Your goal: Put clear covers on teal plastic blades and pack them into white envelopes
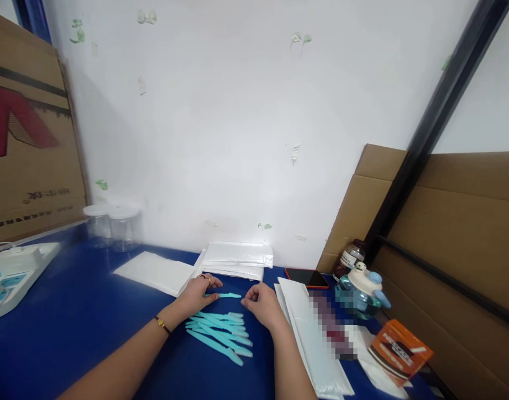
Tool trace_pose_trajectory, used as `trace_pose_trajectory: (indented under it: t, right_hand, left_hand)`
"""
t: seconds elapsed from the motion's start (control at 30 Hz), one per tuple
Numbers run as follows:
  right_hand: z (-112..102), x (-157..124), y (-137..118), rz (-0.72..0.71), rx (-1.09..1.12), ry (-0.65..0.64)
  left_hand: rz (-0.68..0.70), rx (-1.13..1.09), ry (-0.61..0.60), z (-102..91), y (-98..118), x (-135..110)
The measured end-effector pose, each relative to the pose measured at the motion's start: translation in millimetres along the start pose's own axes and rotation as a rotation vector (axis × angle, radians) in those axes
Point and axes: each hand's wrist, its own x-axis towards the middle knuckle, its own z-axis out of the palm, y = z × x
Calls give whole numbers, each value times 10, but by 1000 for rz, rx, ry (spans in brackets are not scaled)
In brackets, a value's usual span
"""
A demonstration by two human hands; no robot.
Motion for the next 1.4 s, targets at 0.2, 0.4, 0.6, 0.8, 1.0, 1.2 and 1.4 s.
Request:
trace_pose_trajectory:
  t: [0.2,0.4,0.6,0.8,1.0,1.2,1.4]
  right_hand:
    - [79,-26,-63,47,28,-303]
    - [22,-30,-68,13,122,-321]
    - [-144,-20,63,81,-16,-125]
    - [-154,-2,64,95,-160,35]
    - [-8,-44,-81,-44,-57,-138]
    - [125,-50,-98,-54,-124,-194]
    - [-13,-41,-20,-54,-93,-174]
  left_hand:
    - [94,-37,-158,-70,90,-93]
    - [112,-1,-220,-65,132,-68]
    - [-12,54,-94,-92,28,-20]
    - [-54,151,-43,-77,90,-12]
    - [45,106,-149,-83,180,-60]
    - [73,99,-210,-68,242,-90]
    - [40,177,-163,-113,227,-66]
